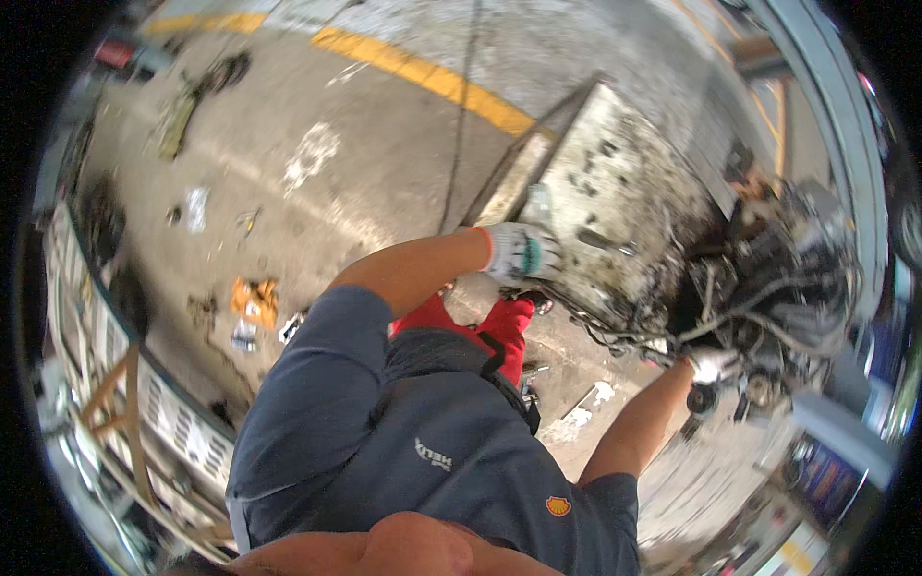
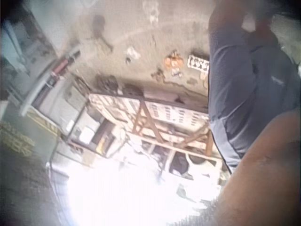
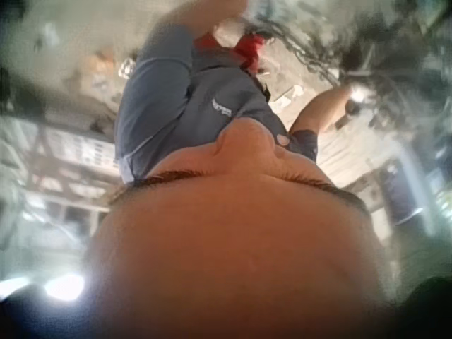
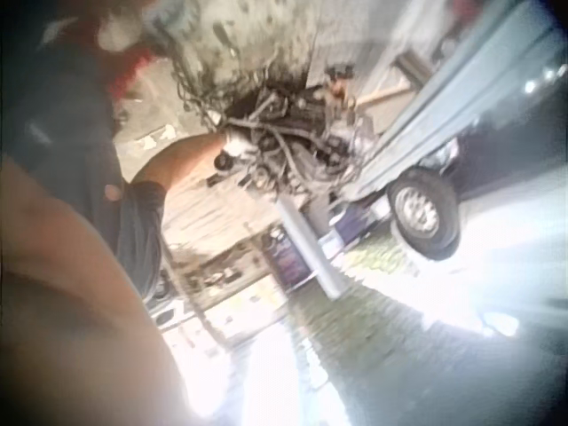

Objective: The person works on a car engine placed on a metal stand, using a ratchet to loosen and remove bolts from the engine block. The person handles hoses and engine components while adjusting the engine's position on the stand.

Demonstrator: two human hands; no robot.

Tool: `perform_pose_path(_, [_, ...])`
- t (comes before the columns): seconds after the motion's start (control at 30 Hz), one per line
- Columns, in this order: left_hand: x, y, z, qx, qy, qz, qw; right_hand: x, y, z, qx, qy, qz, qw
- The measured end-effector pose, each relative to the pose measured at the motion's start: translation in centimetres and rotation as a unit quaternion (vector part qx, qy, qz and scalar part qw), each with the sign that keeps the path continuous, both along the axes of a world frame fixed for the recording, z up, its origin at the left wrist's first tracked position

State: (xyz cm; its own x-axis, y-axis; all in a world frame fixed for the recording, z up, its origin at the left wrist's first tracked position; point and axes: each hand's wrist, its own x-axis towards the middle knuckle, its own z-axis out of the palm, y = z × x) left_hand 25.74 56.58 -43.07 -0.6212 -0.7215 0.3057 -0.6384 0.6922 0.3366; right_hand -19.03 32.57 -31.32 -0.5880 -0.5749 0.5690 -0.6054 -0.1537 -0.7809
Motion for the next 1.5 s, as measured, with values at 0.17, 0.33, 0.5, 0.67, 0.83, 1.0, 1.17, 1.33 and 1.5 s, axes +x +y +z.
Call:
perform_pose_path(0.17, [0.3,-0.3,1.8,0.015,-0.005,0.000,1.000,0.7,0.0,0.1,0.065,-0.009,-0.070,0.995])
perform_pose_path(0.33, [-0.1,-0.7,3.4,0.008,0.003,-0.011,1.000,-1.0,-0.1,-1.3,0.072,-0.093,-0.083,0.990])
perform_pose_path(0.5, [-0.1,-1.6,1.8,-0.025,-0.079,-0.023,0.996,1.2,-0.4,-1.4,0.080,-0.021,-0.089,0.993])
perform_pose_path(0.67, [-1.3,-2.3,2.8,0.011,-0.050,-0.046,0.998,-2.0,-0.9,-4.4,0.020,-0.021,-0.110,0.994])
perform_pose_path(0.83, [-1.2,-1.2,4.4,0.040,-0.044,-0.013,0.998,4.5,0.8,-0.5,0.223,-0.108,-0.098,0.964])
perform_pose_path(1.0, [-2.1,-1.9,3.5,0.017,-0.029,-0.062,0.997,1.8,-1.7,-6.4,0.111,-0.172,0.033,0.978])
perform_pose_path(1.17, [-2.0,-1.9,3.1,0.006,-0.054,-0.082,0.995,4.5,0.5,-1.2,0.034,-0.264,0.033,0.963])
perform_pose_path(1.33, [-2.5,-1.7,3.6,0.014,-0.090,-0.098,0.991,4.0,1.4,0.8,-0.014,-0.248,0.047,0.967])
perform_pose_path(1.5, [-3.0,-2.2,2.7,-0.004,-0.076,-0.149,0.986,3.2,3.0,3.9,0.043,-0.208,0.074,0.974])
